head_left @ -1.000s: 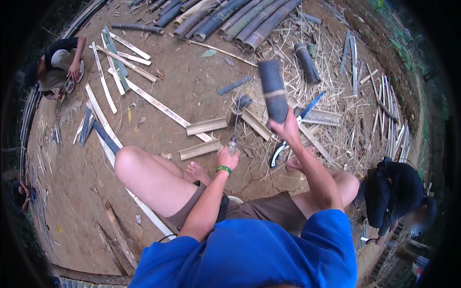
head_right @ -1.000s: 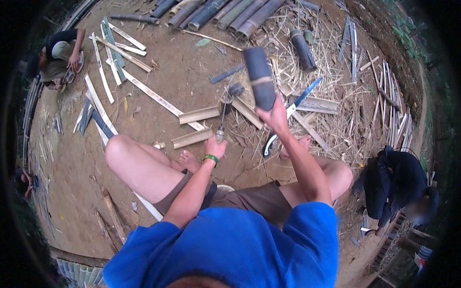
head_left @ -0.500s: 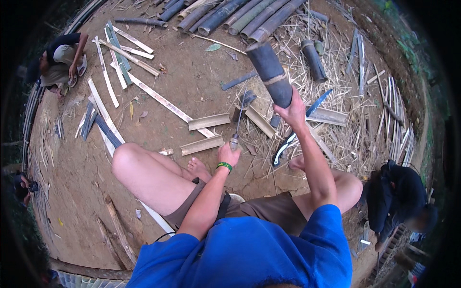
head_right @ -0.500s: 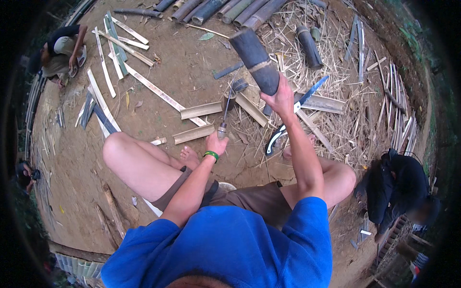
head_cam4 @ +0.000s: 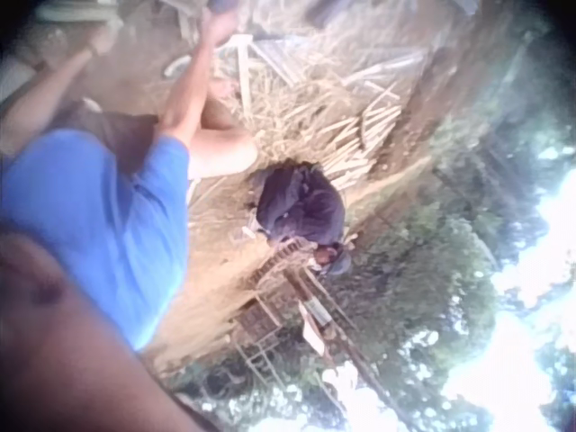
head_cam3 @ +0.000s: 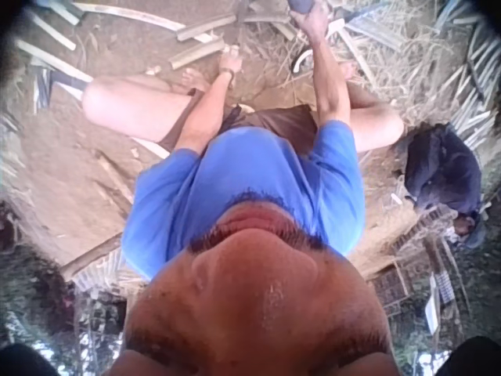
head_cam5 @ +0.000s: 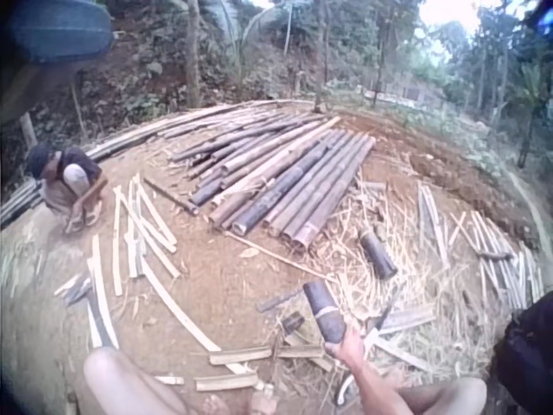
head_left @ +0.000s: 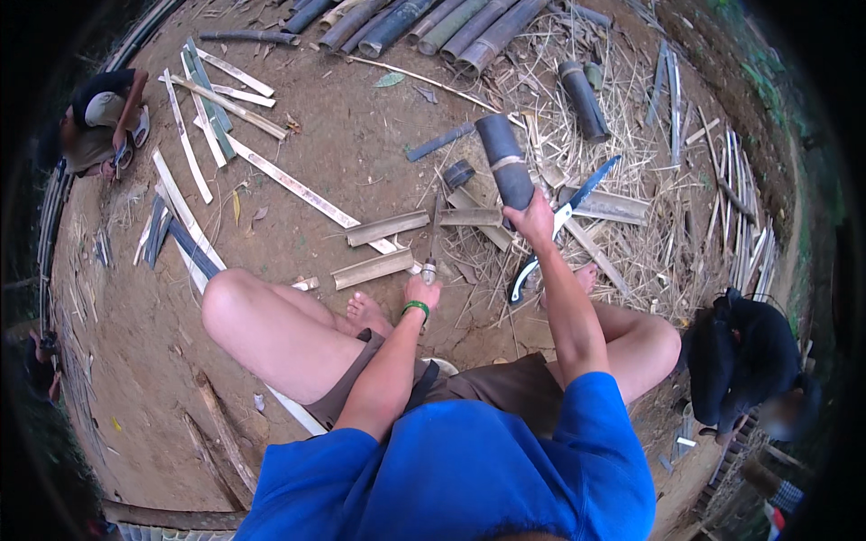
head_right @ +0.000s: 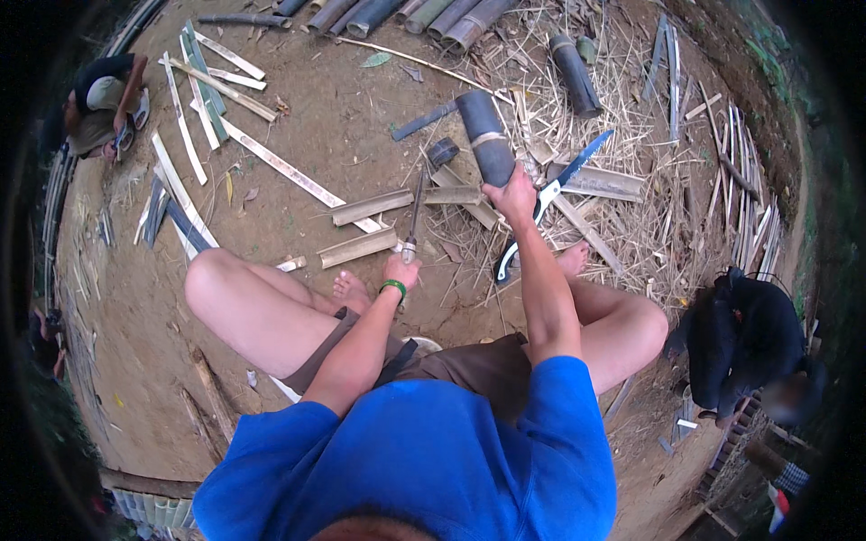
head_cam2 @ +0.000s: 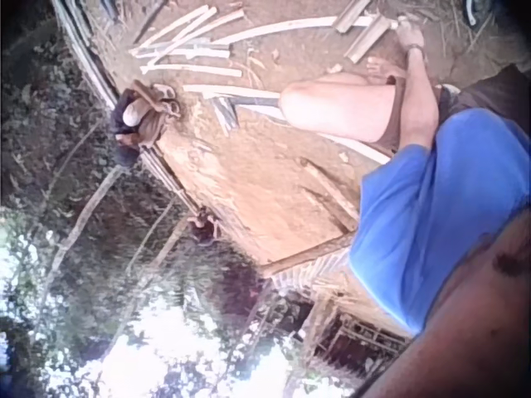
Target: The person sits on the ground and uses a hand saw to cut a piece of bamboo. After cutting, they use a knife to split the bamboo into smaller strips and then use a chisel to further shape the pieces.
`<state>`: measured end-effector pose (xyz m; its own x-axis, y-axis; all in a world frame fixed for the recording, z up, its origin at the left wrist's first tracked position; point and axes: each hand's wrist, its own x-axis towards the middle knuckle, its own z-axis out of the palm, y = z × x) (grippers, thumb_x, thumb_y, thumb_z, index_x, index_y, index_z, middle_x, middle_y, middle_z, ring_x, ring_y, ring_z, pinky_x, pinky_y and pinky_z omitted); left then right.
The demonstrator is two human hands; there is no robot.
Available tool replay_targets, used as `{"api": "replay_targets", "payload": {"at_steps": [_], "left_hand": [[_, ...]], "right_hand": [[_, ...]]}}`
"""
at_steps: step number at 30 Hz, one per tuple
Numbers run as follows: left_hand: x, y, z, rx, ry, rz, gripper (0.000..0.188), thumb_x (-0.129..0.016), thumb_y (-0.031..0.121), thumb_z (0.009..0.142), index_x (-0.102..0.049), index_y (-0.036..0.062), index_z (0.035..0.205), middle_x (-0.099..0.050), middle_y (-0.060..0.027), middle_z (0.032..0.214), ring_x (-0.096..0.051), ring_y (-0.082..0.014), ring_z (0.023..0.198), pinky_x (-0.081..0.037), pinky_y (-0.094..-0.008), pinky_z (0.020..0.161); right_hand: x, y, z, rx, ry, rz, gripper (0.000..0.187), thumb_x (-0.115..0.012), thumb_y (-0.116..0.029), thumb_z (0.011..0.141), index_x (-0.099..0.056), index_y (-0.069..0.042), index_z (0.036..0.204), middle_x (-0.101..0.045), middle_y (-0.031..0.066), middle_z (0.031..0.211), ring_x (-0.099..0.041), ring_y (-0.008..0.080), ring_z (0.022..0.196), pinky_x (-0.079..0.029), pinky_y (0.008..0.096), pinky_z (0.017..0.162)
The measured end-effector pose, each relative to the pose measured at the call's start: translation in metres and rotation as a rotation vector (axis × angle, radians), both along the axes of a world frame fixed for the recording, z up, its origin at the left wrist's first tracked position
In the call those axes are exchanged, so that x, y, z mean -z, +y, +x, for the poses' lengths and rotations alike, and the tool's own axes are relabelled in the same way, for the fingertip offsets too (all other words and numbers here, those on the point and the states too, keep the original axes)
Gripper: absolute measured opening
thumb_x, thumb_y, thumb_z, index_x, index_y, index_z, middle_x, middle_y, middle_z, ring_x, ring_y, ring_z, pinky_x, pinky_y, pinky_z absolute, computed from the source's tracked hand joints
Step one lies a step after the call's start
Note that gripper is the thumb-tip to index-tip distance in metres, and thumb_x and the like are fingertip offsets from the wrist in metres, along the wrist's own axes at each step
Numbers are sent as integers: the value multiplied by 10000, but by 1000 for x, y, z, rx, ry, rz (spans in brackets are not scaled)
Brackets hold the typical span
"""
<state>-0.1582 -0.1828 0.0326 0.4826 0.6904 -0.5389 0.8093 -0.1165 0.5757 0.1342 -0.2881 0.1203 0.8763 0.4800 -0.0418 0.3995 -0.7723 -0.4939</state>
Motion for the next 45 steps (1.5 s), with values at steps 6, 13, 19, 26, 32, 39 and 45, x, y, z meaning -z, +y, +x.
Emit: {"api": "replay_targets", "payload": {"at_steps": [6,13,19,26,32,39,45], "left_hand": [[-12,-1,1,-100,-26,-168,401,-734,336,773,-731,1,992,-719,-274,1016,-675,-448,1019,-527,-490,926],[-54,-11,23,-196,-165,119,435,-804,450,788,-698,32,847,-712,-144,756,-697,-319,731,-538,-456,743],[-68,28,62,-416,-644,44,362,-873,273,792,-705,27,998,-744,-108,925,-704,-227,810,-550,-373,754],[-66,62,65,-246,-534,18,330,-852,281,784,-696,32,935,-744,-108,849,-704,-234,758,-545,-381,733],[-85,73,61,-58,-538,-72,364,-864,256,761,-702,14,979,-734,-129,954,-705,-263,886,-545,-397,839],[-122,44,45,-19,-475,313,428,-869,277,714,-720,10,1013,-620,-228,1120,-587,-392,1104,-472,-452,980],[-156,16,15,-173,-470,182,298,-793,262,809,-642,15,878,-644,-120,696,-606,-247,636,-504,-412,667]], "right_hand": [[30,15,-12,423,360,167,876,-836,-534,680,-620,131,1208,-711,270,1127,-717,352,993,-552,418,880],[23,62,-100,589,607,480,699,-849,-448,702,-685,78,1133,-728,204,1064,-713,286,954,-540,392,864],[25,64,-129,494,602,412,773,-874,-485,648,-663,60,1154,-728,232,1092,-716,345,992,-529,416,910],[5,46,-112,202,-83,43,840,-846,-300,719,-475,43,1390,-491,303,1424,-617,373,1193,-490,419,1004],[-13,63,-95,-680,23,428,651,-711,53,770,-550,-95,1383,-543,181,1427,-580,418,1212,-492,459,1021],[3,66,-99,-660,213,486,334,-723,-10,823,-674,0,1153,-706,209,1067,-684,404,974,-551,439,853],[2,78,-114,-512,178,626,267,-704,-50,894,-665,-5,1154,-702,202,993,-691,331,863,-542,403,779]]}}
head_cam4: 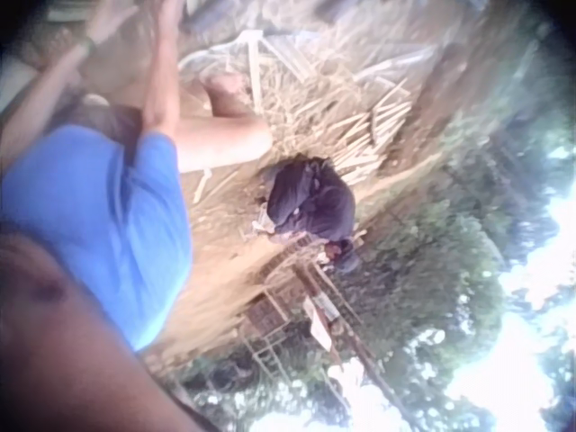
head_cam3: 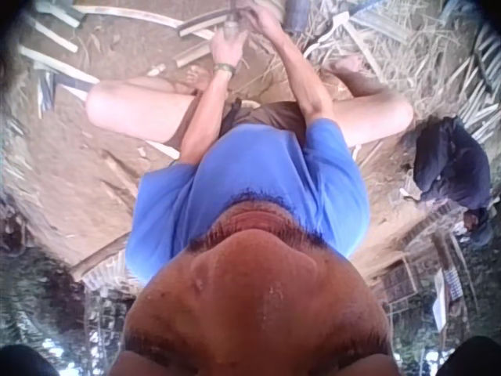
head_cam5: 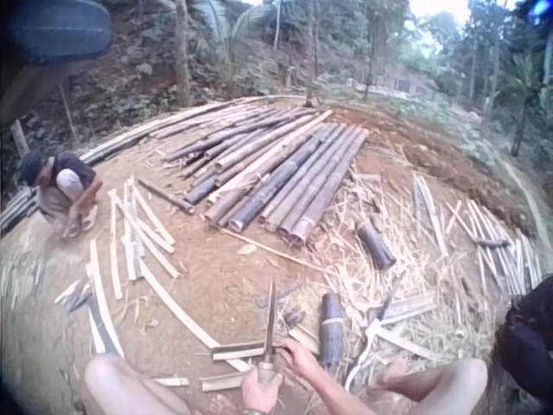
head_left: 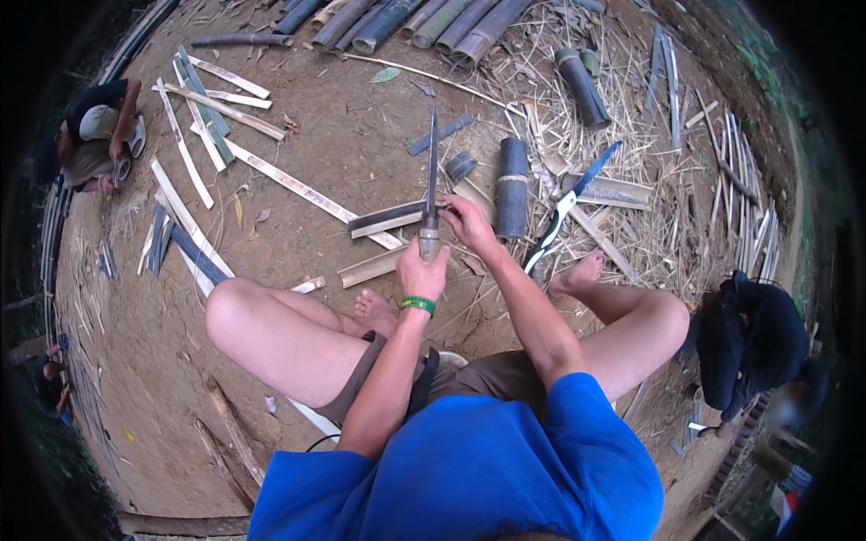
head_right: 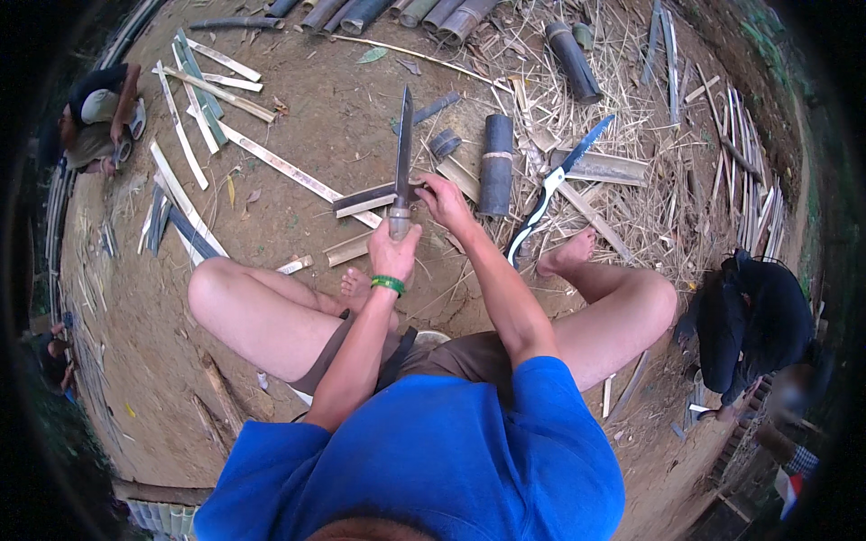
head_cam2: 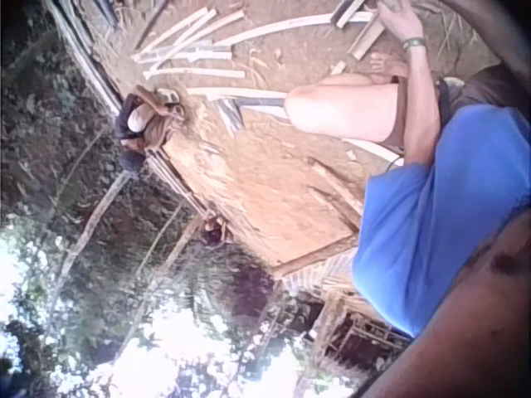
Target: The person sits on the ground and uses a hand saw to cut a piece of bamboo. After cutting, they use a knife to split the bamboo into smaller strips and then use a chisel to further shape the pieces.
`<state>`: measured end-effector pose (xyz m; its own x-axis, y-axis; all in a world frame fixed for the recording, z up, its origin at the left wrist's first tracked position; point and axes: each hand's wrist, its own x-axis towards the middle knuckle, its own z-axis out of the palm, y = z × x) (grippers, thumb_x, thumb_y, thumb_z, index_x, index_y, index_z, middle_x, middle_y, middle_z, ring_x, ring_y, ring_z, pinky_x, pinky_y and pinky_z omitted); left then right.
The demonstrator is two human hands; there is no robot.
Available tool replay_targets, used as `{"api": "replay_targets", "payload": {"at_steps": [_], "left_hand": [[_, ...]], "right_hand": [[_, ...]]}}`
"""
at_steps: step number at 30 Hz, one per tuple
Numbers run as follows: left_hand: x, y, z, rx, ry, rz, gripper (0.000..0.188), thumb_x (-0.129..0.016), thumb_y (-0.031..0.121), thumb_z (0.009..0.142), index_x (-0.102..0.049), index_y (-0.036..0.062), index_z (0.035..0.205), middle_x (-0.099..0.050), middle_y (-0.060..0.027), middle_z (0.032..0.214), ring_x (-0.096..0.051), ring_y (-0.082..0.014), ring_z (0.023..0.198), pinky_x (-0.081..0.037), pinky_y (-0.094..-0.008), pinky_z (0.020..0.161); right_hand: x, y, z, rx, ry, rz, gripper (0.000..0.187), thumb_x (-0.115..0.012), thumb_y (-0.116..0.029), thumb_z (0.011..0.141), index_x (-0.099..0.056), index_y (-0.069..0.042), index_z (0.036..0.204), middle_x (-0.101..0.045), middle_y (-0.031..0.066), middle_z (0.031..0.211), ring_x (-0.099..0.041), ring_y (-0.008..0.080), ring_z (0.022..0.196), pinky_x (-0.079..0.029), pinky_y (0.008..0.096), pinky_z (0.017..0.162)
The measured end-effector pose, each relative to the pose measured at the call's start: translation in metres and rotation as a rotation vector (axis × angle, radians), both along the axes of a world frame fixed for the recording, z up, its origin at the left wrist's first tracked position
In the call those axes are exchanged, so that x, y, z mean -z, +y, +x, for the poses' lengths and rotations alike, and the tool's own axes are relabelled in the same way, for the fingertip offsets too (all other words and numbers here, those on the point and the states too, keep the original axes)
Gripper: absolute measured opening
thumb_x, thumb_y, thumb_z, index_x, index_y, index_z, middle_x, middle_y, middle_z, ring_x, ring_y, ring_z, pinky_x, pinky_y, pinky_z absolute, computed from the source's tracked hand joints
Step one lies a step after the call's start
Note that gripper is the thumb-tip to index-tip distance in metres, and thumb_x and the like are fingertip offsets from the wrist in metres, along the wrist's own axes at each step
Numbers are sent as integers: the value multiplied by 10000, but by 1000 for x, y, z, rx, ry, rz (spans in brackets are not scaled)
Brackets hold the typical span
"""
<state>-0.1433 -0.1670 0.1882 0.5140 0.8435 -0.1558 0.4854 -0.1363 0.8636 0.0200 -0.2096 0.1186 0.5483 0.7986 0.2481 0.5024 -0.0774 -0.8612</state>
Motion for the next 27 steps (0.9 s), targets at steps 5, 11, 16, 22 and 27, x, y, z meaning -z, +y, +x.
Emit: {"api": "replay_targets", "payload": {"at_steps": [5,11,16,22,27], "left_hand": [[-16,-24,-12,52,-6,5,269,-761,203,815,-628,5,940,-668,-228,756,-668,-451,757,-507,-513,693],[-3,-33,-12,54,-10,70,272,-746,230,813,-603,15,899,-643,-203,703,-655,-418,682,-489,-497,650],[2,-29,-9,67,-4,96,272,-737,224,812,-582,12,885,-633,-211,708,-642,-441,699,-481,-517,661],[7,-28,-10,89,86,32,259,-722,210,813,-595,8,915,-666,-246,760,-663,-471,761,-498,-546,692],[9,-28,-10,82,88,32,260,-716,215,815,-589,6,904,-665,-254,768,-660,-475,764,-495,-550,696]], "right_hand": [[8,0,6,19,25,-68,268,-697,-48,899,-672,-21,1164,-694,229,1043,-674,415,959,-538,431,833],[10,-2,5,76,-9,-75,289,-699,-39,885,-680,-28,1173,-686,213,1063,-667,399,963,-533,426,854],[5,-12,14,40,32,-97,305,-700,-44,883,-680,-12,1185,-689,209,1085,-668,394,981,-531,430,870],[8,-17,25,-19,67,-169,308,-702,-61,886,-677,-7,1188,-690,214,1095,-667,399,988,-534,426,874],[7,-13,23,-36,64,-152,316,-700,-71,890,-681,-20,1202,-692,219,1096,-664,400,996,-530,435,879]]}}
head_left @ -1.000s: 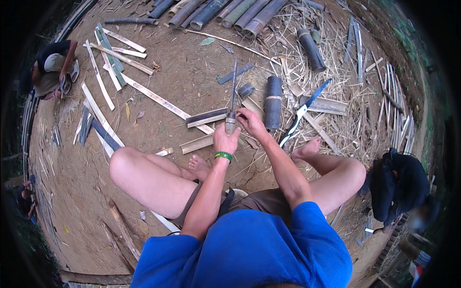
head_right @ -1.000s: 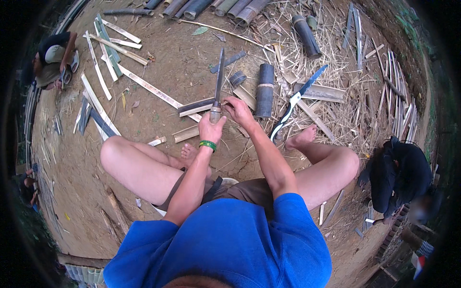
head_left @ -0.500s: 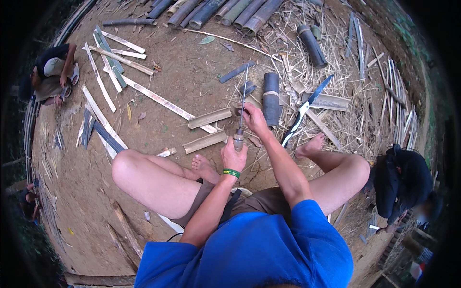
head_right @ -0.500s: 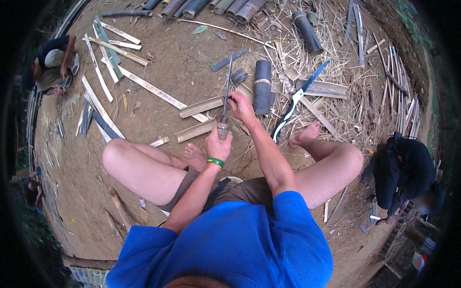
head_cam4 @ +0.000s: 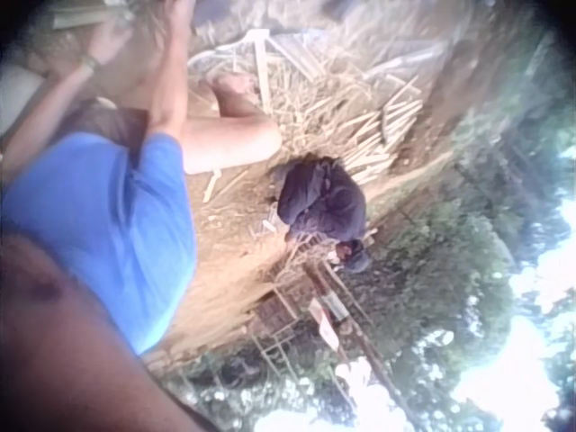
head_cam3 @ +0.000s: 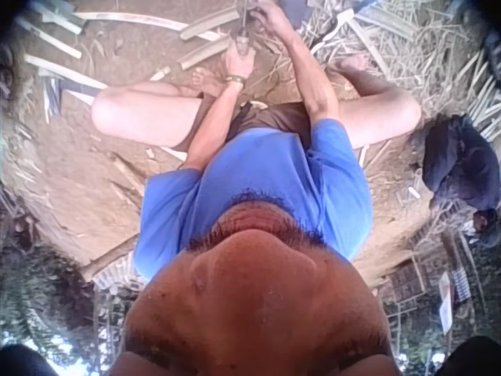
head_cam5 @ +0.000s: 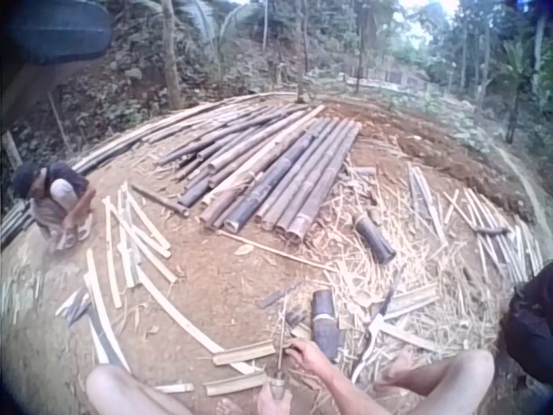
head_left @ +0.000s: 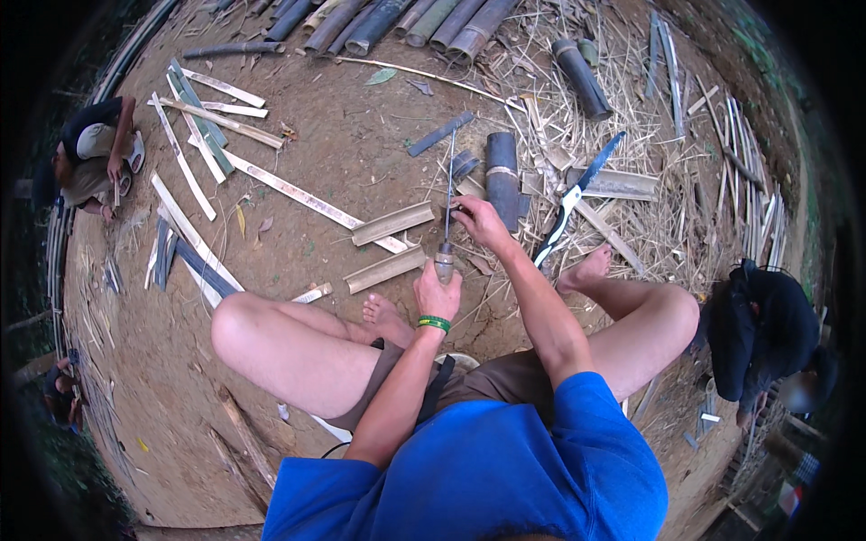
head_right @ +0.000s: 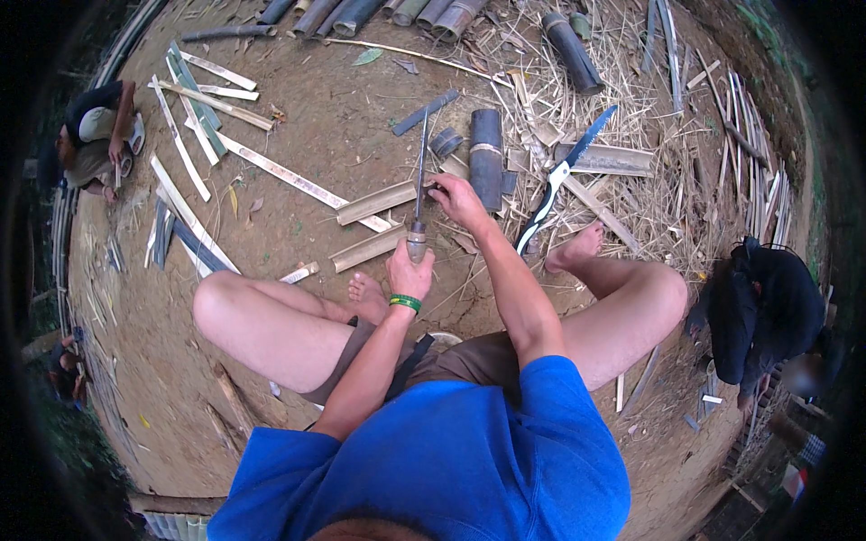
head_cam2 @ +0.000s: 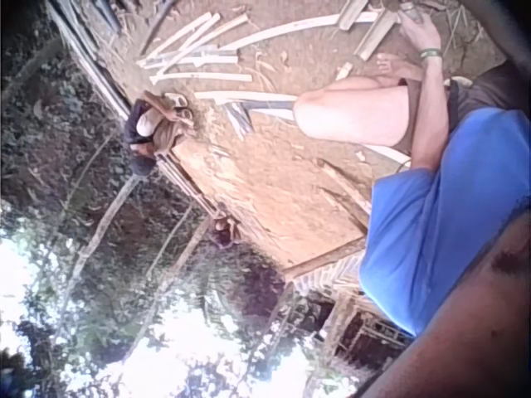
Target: The person sits on the ground and uses a hand saw to cut a piece of bamboo. After cutting, they use a knife to split the bamboo into smaller strips and then use a chisel to further shape the pieces.
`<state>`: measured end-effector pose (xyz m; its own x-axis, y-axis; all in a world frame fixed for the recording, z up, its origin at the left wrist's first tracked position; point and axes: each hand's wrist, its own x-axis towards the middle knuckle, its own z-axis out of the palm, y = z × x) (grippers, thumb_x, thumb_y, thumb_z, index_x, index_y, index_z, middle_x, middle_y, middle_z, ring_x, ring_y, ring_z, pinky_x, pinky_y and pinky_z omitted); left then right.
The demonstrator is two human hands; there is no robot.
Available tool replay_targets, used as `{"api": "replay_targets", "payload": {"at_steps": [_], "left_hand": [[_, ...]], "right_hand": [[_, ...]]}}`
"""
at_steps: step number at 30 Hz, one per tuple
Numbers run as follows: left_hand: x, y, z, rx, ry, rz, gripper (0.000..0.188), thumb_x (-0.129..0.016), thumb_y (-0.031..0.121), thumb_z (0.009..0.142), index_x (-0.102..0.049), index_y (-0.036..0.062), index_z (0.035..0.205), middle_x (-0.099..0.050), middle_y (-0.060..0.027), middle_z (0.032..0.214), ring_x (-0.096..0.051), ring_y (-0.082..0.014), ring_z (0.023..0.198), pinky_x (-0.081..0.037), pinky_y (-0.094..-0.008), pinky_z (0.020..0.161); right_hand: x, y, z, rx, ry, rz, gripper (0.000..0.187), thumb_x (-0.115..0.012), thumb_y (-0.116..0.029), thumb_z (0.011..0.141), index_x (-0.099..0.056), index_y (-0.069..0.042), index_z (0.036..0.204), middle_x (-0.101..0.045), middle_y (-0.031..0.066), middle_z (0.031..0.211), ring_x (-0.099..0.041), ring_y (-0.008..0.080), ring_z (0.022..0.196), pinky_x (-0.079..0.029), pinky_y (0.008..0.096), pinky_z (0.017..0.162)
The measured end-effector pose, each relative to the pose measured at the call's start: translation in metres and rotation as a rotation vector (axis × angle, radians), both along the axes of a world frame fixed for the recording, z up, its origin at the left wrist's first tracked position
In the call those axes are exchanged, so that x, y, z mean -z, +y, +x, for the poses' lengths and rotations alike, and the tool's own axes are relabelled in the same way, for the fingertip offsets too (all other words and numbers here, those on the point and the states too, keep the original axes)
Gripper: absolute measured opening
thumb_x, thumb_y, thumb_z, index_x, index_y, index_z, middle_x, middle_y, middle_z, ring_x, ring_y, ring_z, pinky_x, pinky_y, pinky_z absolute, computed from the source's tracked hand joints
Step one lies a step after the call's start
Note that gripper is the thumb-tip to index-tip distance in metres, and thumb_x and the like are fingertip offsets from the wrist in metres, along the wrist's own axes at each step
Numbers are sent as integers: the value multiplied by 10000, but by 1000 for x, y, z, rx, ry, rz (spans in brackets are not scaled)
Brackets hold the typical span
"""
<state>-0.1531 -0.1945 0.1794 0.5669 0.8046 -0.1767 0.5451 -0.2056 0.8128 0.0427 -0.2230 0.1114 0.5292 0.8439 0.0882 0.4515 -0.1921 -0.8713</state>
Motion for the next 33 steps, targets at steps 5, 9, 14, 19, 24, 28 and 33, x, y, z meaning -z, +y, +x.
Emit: {"api": "replay_targets", "payload": {"at_steps": [5,9,14,19,24,28,33], "left_hand": [[3,-1,2,29,53,31,276,-716,215,816,-583,3,932,-665,-260,777,-658,-483,775,-496,-561,709],[3,-3,2,37,83,39,299,-711,231,819,-580,3,959,-669,-269,792,-655,-493,790,-493,-577,729],[6,-1,2,31,87,-19,303,-704,243,821,-584,3,962,-671,-278,805,-652,-502,802,-488,-587,741],[4,0,1,36,69,-28,294,-705,237,822,-584,1,951,-669,-274,794,-654,-498,791,-489,-584,731],[2,0,4,-5,-4,-39,262,-722,227,802,-589,10,866,-645,-222,724,-646,-444,707,-484,-528,677],[2,0,2,-1,3,-27,261,-723,226,804,-596,10,875,-650,-220,734,-645,-441,713,-485,-526,679],[4,-1,0,-4,-7,11,262,-740,219,800,-608,14,897,-656,-215,742,-645,-443,728,-487,-523,687]], "right_hand": [[1,-1,2,-15,-21,-5,314,-703,-82,900,-677,-12,1205,-692,222,1083,-672,385,963,-533,423,853],[6,-2,6,-28,-64,48,319,-713,-91,911,-665,14,1208,-693,222,1038,-687,342,865,-542,394,780],[2,-1,7,-29,49,-46,317,-708,-81,896,-679,-9,1203,-693,218,1101,-677,379,1001,-533,419,879],[-5,-2,7,-36,71,-84,303,-709,-76,897,-682,1,1189,-698,216,1103,-685,367,999,-538,412,877],[2,-3,10,-76,12,16,307,-715,-90,914,-668,20,1197,-696,203,1076,-679,311,911,-539,381,818],[5,-4,9,-82,-1,40,306,-717,-97,923,-661,29,1197,-690,195,1052,-672,279,861,-536,369,781],[5,-2,9,-71,35,-5,298,-715,-77,905,-672,18,1184,-691,213,1069,-674,345,934,-536,399,833]]}}
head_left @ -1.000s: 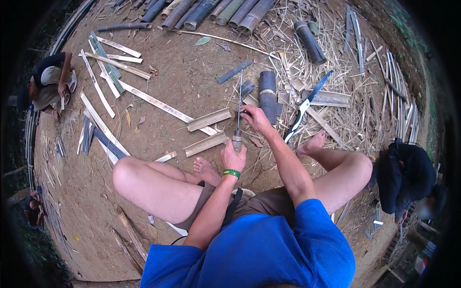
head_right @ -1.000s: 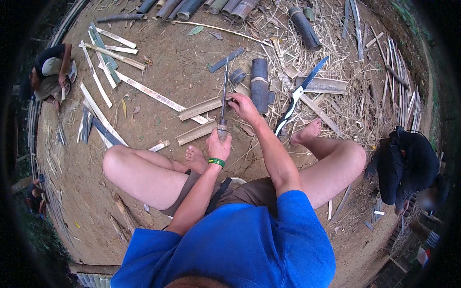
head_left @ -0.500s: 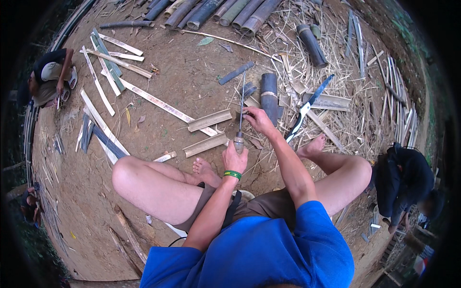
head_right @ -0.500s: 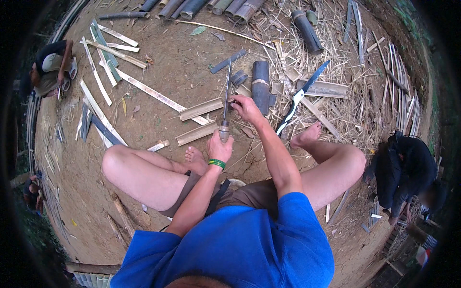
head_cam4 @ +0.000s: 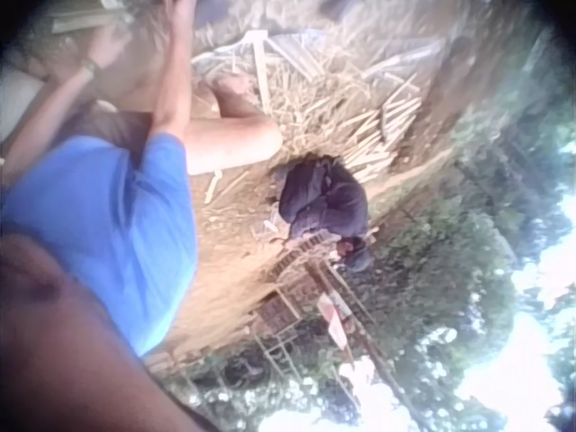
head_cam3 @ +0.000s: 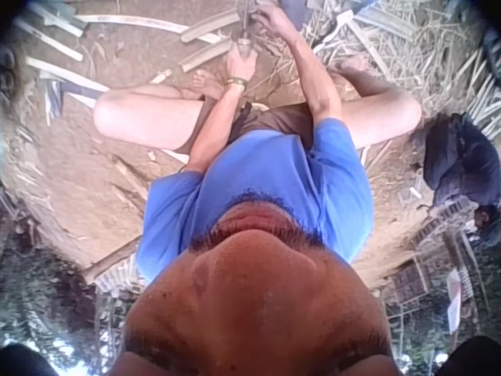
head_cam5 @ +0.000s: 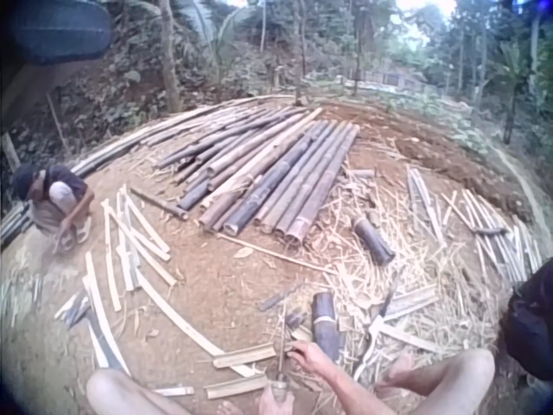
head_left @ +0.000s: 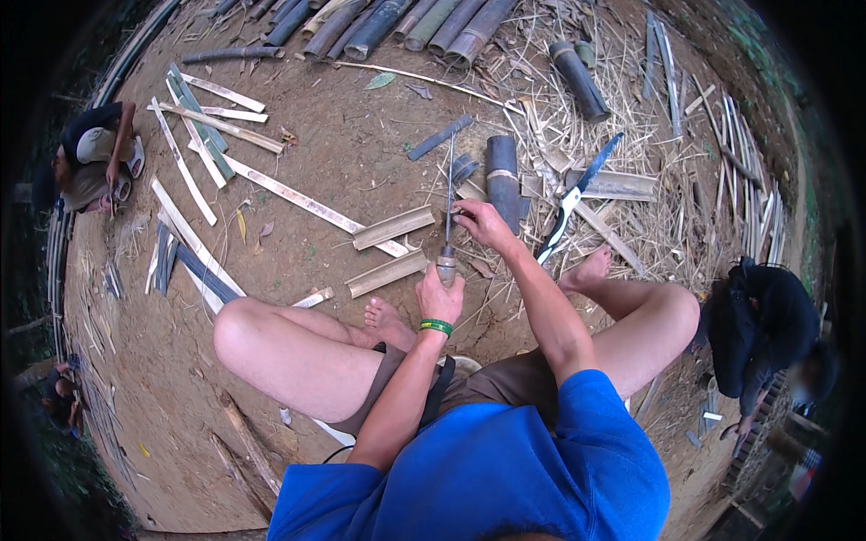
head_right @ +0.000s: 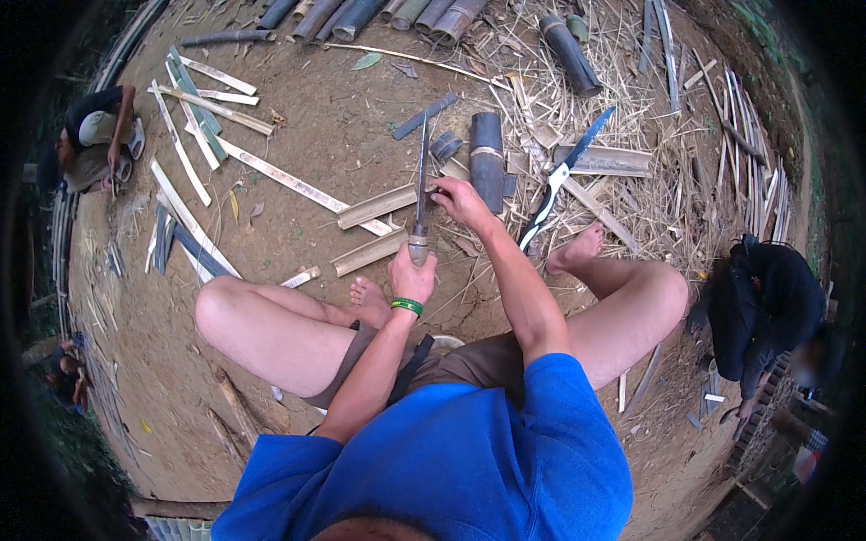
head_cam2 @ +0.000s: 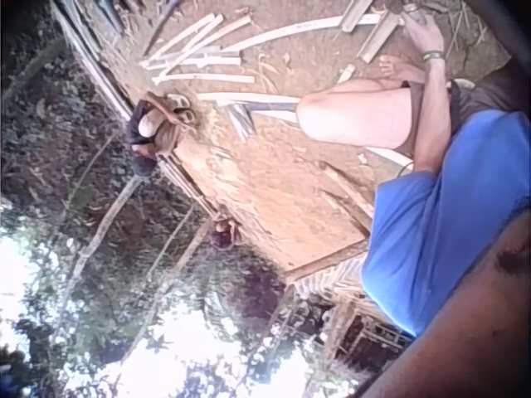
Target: The person sits on the ground and uses a hand saw to cut a piece of bamboo. After cutting, they use a knife to split the bamboo into smaller strips and then use a chisel to further shape the pieces.
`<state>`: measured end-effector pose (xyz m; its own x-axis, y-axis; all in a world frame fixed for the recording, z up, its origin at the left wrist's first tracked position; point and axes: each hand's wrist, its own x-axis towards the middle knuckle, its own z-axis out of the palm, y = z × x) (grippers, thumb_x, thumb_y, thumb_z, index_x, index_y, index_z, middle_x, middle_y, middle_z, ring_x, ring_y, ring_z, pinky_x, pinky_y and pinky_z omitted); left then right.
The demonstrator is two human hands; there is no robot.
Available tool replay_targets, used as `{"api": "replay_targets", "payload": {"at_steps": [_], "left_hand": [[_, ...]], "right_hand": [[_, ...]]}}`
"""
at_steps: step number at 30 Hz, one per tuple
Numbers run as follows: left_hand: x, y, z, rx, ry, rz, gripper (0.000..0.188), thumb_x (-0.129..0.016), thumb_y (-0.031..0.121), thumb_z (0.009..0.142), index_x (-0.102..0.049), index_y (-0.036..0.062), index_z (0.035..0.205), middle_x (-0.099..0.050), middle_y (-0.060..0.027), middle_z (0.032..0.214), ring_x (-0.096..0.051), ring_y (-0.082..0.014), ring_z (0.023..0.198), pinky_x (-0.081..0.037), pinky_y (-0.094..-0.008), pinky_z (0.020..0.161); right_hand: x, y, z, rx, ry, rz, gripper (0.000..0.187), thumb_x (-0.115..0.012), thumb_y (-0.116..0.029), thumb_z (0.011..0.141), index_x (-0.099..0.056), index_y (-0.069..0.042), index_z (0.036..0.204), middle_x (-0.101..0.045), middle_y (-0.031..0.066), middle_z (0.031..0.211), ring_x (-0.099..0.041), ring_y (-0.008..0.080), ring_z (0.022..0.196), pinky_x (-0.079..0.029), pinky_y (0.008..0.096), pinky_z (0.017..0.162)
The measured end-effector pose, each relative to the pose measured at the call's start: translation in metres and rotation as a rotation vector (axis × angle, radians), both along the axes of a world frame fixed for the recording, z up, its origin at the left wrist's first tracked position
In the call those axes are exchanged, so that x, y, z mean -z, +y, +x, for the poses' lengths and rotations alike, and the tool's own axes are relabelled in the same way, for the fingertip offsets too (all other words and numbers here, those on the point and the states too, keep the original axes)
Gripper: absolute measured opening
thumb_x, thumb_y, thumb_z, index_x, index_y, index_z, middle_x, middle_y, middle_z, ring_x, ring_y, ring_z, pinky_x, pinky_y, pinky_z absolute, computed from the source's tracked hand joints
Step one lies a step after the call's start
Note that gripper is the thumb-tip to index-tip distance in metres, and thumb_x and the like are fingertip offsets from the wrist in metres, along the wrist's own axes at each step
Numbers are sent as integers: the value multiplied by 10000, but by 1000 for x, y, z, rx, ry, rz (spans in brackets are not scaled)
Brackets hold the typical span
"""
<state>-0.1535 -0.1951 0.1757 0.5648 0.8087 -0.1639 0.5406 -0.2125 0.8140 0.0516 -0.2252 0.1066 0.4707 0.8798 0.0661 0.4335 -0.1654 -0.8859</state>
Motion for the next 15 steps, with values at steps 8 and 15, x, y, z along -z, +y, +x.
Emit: {"api": "replay_targets", "payload": {"at_steps": [8,15], "left_hand": [[0,0,-2,21,9,0,269,-745,219,798,-608,21,919,-661,-219,757,-646,-450,744,-486,-530,702],[2,-3,-5,19,22,15,279,-738,228,798,-591,19,910,-657,-230,763,-647,-463,761,-485,-538,712]], "right_hand": [[4,1,4,-5,-22,3,301,-705,-86,910,-670,17,1191,-691,220,1078,-675,370,951,-537,411,844],[9,0,8,-14,-38,2,306,-697,-94,927,-666,8,1213,-694,207,1071,-680,338,938,-537,402,833]]}}
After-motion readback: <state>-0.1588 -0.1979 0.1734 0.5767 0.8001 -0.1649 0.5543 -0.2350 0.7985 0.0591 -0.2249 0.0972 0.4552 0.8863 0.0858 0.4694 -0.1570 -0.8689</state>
